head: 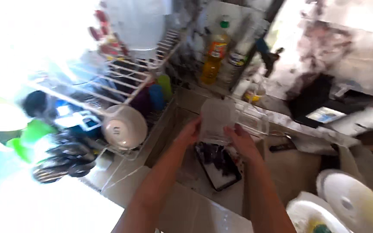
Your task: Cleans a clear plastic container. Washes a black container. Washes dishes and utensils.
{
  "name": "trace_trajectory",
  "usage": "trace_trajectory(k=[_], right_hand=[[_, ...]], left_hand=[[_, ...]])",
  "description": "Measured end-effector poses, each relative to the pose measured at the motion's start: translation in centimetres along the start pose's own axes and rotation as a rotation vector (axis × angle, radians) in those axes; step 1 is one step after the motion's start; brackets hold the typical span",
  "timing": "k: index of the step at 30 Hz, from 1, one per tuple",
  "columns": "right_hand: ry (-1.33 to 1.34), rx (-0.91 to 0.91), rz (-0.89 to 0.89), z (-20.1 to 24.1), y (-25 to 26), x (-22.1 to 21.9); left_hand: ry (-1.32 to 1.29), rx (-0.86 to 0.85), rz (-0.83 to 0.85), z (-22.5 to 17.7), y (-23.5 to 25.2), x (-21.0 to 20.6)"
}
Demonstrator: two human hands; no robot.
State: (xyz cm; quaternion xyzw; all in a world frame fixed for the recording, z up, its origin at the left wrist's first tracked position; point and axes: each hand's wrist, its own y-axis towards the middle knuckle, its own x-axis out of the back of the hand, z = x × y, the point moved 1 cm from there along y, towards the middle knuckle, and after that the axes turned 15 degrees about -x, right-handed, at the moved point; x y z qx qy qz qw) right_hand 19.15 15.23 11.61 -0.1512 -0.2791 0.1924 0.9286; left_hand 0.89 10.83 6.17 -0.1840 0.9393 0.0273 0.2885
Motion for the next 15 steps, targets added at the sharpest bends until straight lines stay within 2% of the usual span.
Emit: trace_trajectory(k=[1, 3, 6, 8, 11, 15], right_hand=[[-0.036, 0.043, 0.021, 0.8, -0.3, -0.7], [-0.070, 0.104, 0.037, 1.6, -0.3, -2.4], [-0.267, 0.079, -0.036, 1.9, 0.7, -5.5], [-0.211, 0.089, 0.013, 3.4, 0.1, -7.9], [-0.039, 0.173, 0.153, 8.2, -2.5, -11.8], [-0.069, 0.442, 0.289, 15.4, -3.7, -19.0]], left_hand=[[0.046, -0.041, 0.039, -1.0, -1.1, 2.1], [0.313, -0.037, 0.034, -1.8, -4.0, 6.1], [0.920, 0.083, 0.165, -1.6, -9.3, 10.2], [1.157, 0.150, 0.271, -1.5, -11.7, 11.6], [1.264, 0.164, 0.298, -1.3, -12.8, 11.9], [1.268, 0.159, 0.312, -1.1, -13.0, 11.7]])
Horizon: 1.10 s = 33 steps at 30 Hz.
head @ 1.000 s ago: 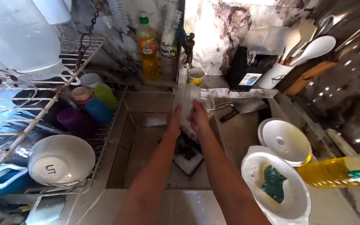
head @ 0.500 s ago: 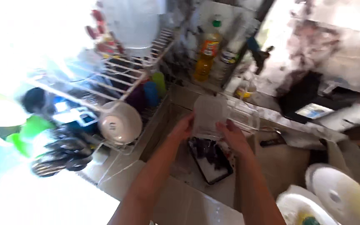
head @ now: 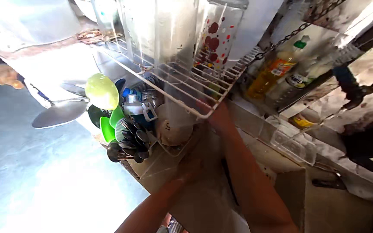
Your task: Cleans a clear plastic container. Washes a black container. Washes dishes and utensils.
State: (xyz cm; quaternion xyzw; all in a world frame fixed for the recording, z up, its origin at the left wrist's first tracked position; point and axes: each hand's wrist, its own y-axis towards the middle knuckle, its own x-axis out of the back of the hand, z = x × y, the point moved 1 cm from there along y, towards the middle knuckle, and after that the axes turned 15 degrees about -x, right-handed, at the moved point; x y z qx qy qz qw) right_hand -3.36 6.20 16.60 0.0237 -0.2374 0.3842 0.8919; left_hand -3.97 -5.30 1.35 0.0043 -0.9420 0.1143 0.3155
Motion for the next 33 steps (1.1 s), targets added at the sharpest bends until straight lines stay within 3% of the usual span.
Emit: trace_trajectory(k=[5, 8, 10, 12, 14, 16, 18, 21, 23, 25, 27, 30, 33], right_hand=[[-0.146, 0.182, -0.049, 4.5, 4.8, -5.1], [-0.109, 0.292, -0.126, 2.3, 3.4, -3.3], [-0.101, 0.110, -0.151, -1.7, 1.3, 0.5], [0.096, -0.211, -0.229, -7.7, 0.3, 5.2], [0.529, -0.431, -0.463, -13.6, -0.1, 10.3], [0.901, -0.422, -0.663, -17.4, -0.2, 14.3], [1.009, -0.346, -0.666, -18.6, 0.5, 16.3], [0.707, -0.321, -0.688, -18.2, 1.6, 18.3], [0.134, -0.428, -0.777, -19.3, 0.4, 21.2], [-0.456, -0.610, -0.597, -22.8, -1.1, 24.3], [-0.699, -0.737, -0.441, -26.3, -2.2, 24.9], [-0.588, -0.574, -0.444, -24.0, -4.6, 22.4], [0.001, -0.383, -0.488, -21.5, -6.4, 19.9]], left_hand=[[0.023, -0.043, -0.042, -0.2, -0.9, 0.0], [0.002, -0.029, -0.014, 0.0, -0.6, 0.1], [0.012, -0.015, 0.008, 0.0, -0.5, 0.0], [0.049, -0.004, 0.004, 0.2, -0.4, -0.1], [0.051, -0.006, -0.021, 0.2, 0.0, -0.5], [0.007, -0.008, -0.072, -0.5, 0.7, -0.6], [-0.062, -0.029, -0.141, -2.5, 2.1, -0.7], [-0.126, -0.180, -0.141, -7.6, 5.8, -1.2], [-0.184, -0.238, -0.113, -10.4, 8.8, -1.8], [-0.250, -0.250, -0.102, -12.0, 11.5, -2.8], [-0.331, -0.239, -0.107, -12.1, 13.8, -4.2], [-0.617, -0.077, -0.162, -11.5, 16.7, -6.1], [-0.946, 0.148, -0.235, -10.5, 18.3, -7.5]])
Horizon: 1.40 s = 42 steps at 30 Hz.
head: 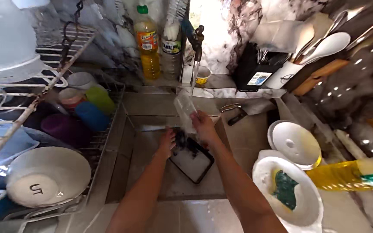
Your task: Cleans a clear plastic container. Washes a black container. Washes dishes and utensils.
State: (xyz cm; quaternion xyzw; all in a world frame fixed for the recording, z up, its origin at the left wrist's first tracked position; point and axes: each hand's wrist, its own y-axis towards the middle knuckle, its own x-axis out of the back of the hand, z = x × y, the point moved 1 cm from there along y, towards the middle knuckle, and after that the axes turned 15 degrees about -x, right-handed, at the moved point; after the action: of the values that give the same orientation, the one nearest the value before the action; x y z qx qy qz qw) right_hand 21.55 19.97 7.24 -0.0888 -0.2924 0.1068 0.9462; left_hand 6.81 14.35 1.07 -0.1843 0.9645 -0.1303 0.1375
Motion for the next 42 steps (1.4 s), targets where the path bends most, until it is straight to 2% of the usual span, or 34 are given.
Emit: trace_trajectory(k=[2, 4, 8, 12, 14, 15, 18, 20, 22, 24, 28, 30, 33, 35, 36, 38, 40, 42], right_hand=[[0.372, -0.064, 0.031, -0.3, -0.5, -1.0], [0.685, -0.137, 0.063, -0.9, -0.6, -1.6], [0.949, -0.244, 0.048, -3.3, -0.8, -2.2], [1.044, -0.329, 0.056, -3.8, -0.8, -2.1], [1.055, -0.293, 0.056, -3.3, -1.0, -1.4], [0.987, -0.257, -0.009, -3.0, -1.0, -1.0], [0.534, -0.085, -0.236, -1.4, -0.6, -0.3], [0.264, 0.063, -0.232, 0.2, -0.6, -0.6], [-0.008, 0.150, -0.147, 1.2, -0.8, -1.1], [-0.322, 0.144, -0.046, 1.3, -1.3, -1.6], [-0.812, 0.000, 0.086, 0.7, -4.5, -0.4], [-0.921, -0.022, 0.098, 0.3, -6.1, 0.3], [-0.911, 0.014, 0.018, -0.5, -6.7, 0.1], [-0.750, 0.037, -0.030, -0.8, -6.4, -0.4], [-0.580, 0.055, -0.044, -0.8, -6.4, -0.5], [-0.048, 0.063, -0.081, -1.3, -5.8, -1.1], [0.508, -0.045, -0.038, -1.6, -4.8, -1.6], [0.882, -0.174, 0.021, -2.2, -3.3, -1.6]], left_hand=[[-0.197, 0.069, 0.019, 0.7, 0.3, -0.2], [-0.401, 0.030, 0.081, 0.6, -0.2, -0.6], [-0.644, -0.153, 0.119, -0.2, -1.3, -1.5], [-0.416, -0.153, -0.029, -1.1, -0.4, -3.1], [-0.189, -0.193, 0.004, -2.1, -0.1, -3.6], [-0.073, -0.211, 0.032, -2.6, 0.1, -3.8], [0.154, -0.277, 0.097, -3.0, 1.2, -4.8], [0.066, -0.303, 0.164, -3.1, 1.3, -5.8], [-0.137, -0.269, 0.168, -2.9, 0.5, -6.3], [-0.223, -0.233, 0.205, -3.0, -0.4, -5.6], [-0.289, -0.167, 0.104, -2.8, -0.8, -1.0], [-0.196, -0.139, 0.085, -2.5, -1.2, 0.5], [-0.123, -0.086, 0.015, -1.5, -1.5, 0.7], [-0.128, -0.050, -0.021, -0.6, -1.2, 0.2], [-0.121, -0.025, -0.015, -0.1, -1.1, -0.2], [-0.107, 0.029, 0.035, 0.9, -0.8, -1.0], [-0.155, 0.084, 0.115, 1.5, -0.7, -1.6], [-0.274, 0.051, 0.197, 1.0, -0.5, -2.1]])
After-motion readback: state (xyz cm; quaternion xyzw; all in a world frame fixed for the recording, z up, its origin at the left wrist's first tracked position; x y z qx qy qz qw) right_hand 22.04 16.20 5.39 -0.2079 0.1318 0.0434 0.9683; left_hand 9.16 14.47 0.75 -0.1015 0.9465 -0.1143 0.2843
